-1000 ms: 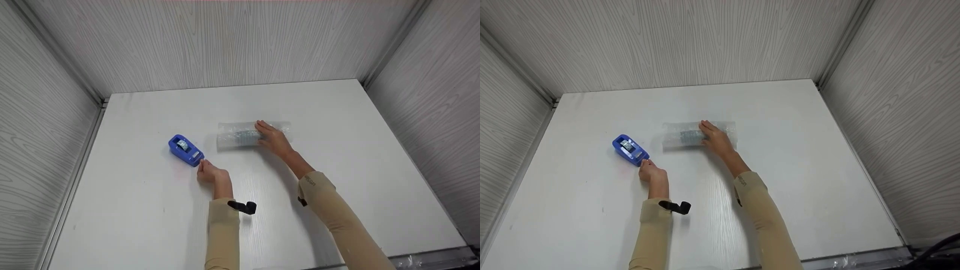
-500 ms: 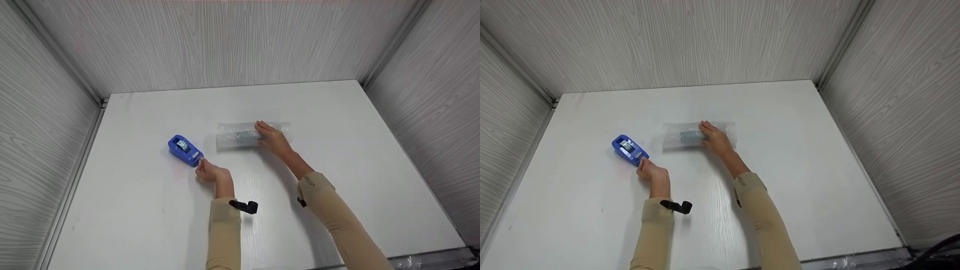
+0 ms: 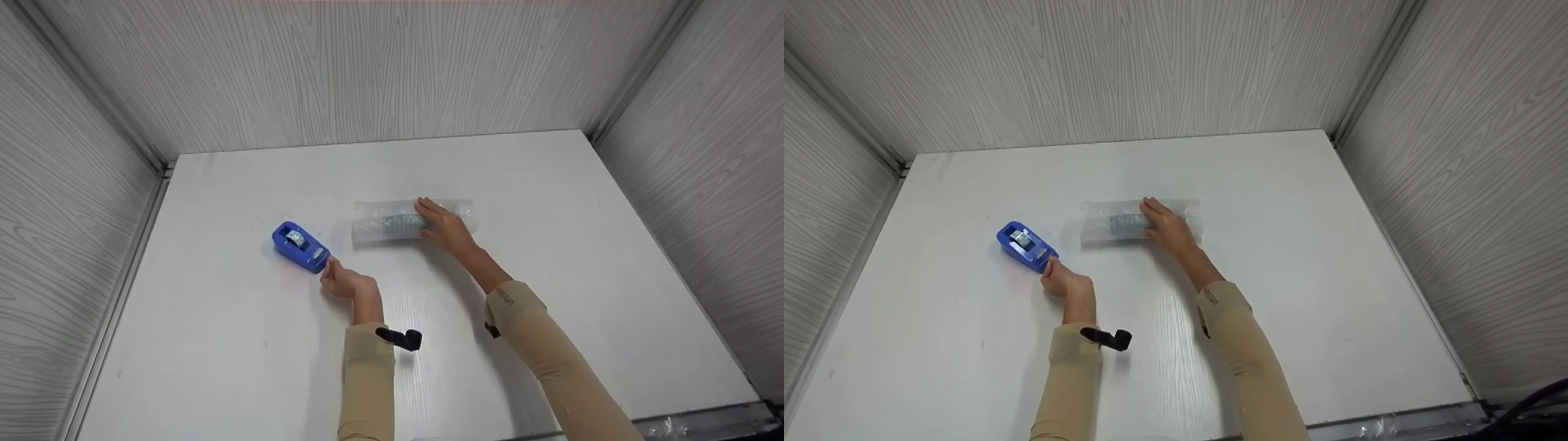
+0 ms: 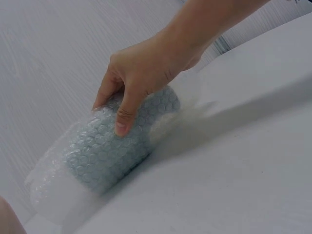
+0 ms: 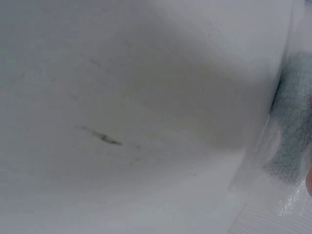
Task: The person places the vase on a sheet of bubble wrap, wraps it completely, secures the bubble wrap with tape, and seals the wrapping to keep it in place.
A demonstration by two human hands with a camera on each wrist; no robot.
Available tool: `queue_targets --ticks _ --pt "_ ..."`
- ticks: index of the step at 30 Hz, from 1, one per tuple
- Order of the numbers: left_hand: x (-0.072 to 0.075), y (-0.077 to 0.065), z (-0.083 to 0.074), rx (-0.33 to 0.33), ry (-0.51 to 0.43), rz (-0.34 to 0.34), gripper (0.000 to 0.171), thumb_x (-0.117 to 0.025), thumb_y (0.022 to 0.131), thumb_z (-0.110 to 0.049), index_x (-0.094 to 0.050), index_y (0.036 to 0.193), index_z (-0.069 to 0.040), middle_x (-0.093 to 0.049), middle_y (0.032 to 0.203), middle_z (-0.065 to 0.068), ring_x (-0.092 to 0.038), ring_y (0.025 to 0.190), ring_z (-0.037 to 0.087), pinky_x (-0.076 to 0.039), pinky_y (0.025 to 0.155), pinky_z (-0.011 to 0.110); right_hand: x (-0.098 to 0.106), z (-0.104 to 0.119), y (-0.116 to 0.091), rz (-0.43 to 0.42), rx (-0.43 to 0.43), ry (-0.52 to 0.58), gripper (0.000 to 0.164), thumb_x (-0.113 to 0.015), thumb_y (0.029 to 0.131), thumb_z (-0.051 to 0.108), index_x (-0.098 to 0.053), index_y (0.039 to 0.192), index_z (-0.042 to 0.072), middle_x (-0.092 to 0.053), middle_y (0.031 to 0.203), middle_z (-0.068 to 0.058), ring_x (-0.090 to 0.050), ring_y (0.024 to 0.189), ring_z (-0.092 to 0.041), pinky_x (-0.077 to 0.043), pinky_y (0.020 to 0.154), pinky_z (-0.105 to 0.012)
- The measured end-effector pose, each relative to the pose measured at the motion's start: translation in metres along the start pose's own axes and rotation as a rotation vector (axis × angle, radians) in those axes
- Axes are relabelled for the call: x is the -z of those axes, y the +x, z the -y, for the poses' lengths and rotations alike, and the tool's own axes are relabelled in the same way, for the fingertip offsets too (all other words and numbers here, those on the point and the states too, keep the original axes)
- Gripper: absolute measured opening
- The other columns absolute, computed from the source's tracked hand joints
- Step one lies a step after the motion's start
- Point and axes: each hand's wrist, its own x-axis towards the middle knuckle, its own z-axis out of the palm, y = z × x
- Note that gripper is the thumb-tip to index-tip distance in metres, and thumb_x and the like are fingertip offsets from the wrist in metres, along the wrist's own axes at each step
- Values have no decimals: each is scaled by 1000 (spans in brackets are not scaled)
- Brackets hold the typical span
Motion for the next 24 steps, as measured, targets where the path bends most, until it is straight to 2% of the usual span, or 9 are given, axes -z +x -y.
queue_targets --ticks 2,4,6,7,10,13,15,18,24 --pt "6 10 11 -9 33 15 28 -77 66 8 -61 89 3 -65 94 15 -62 94 22 -48 81 31 0 0 0 -5 12 3 59 -72 76 5 -49 130 -1 -42 136 -14 -37 126 -26 -32 99 -26" --pt "0 -5 -3 26 90 -11 25 -73 70 10 -61 91 3 -66 96 14 -61 95 21 -48 81 30 0 0 0 -11 19 5 58 -72 76 5 -49 129 -1 -43 136 -15 -37 126 -27 -32 99 -27" --pt "-18 -48 -42 36 112 -32 19 -71 74 8 -62 90 3 -66 95 12 -61 94 17 -48 79 26 1 0 0 -17 21 9 58 -72 76 5 -50 129 -2 -43 135 -16 -38 125 -27 -33 99 -27" --pt "-29 -72 -70 72 139 -52 16 -67 77 10 -61 91 4 -66 98 14 -60 97 19 -48 81 27 1 0 0 -19 21 11 58 -72 76 5 -50 129 -1 -43 135 -16 -38 125 -28 -33 99 -28" --pt "-52 -125 -123 167 113 -68 20 -61 82 9 -63 102 6 -62 110 13 -57 103 16 -45 84 23 0 0 1 -18 16 19 58 -72 76 5 -50 129 -1 -43 136 -15 -38 126 -27 -33 99 -28" --pt "-58 -146 -149 361 -8 -42 31 -58 89 0 -57 119 3 -53 127 8 -51 112 12 -43 87 21 0 0 0 -9 6 30 58 -72 77 5 -49 130 0 -43 136 -14 -37 126 -27 -32 100 -28" --pt "-52 -133 -138 478 -109 -47 38 -58 91 -9 -52 128 -2 -47 133 4 -48 114 10 -44 85 19 -1 0 0 -7 3 37 58 -72 77 6 -49 130 0 -42 136 -14 -37 126 -27 -31 100 -28" --pt "-48 -109 -128 635 -197 -112 41 -52 94 -13 -43 134 -6 -44 134 6 -46 116 15 -44 86 23 -2 0 1 -12 13 44 57 -72 77 6 -49 130 0 -43 136 -14 -37 126 -27 -31 101 -28" --pt "-17 -35 -78 761 -318 -202 18 -47 92 -9 -55 105 0 -60 101 14 -61 87 26 -53 70 33 -1 -1 1 -10 25 43 58 -72 77 4 -49 130 0 -43 136 -15 -37 126 -27 -31 100 -29"
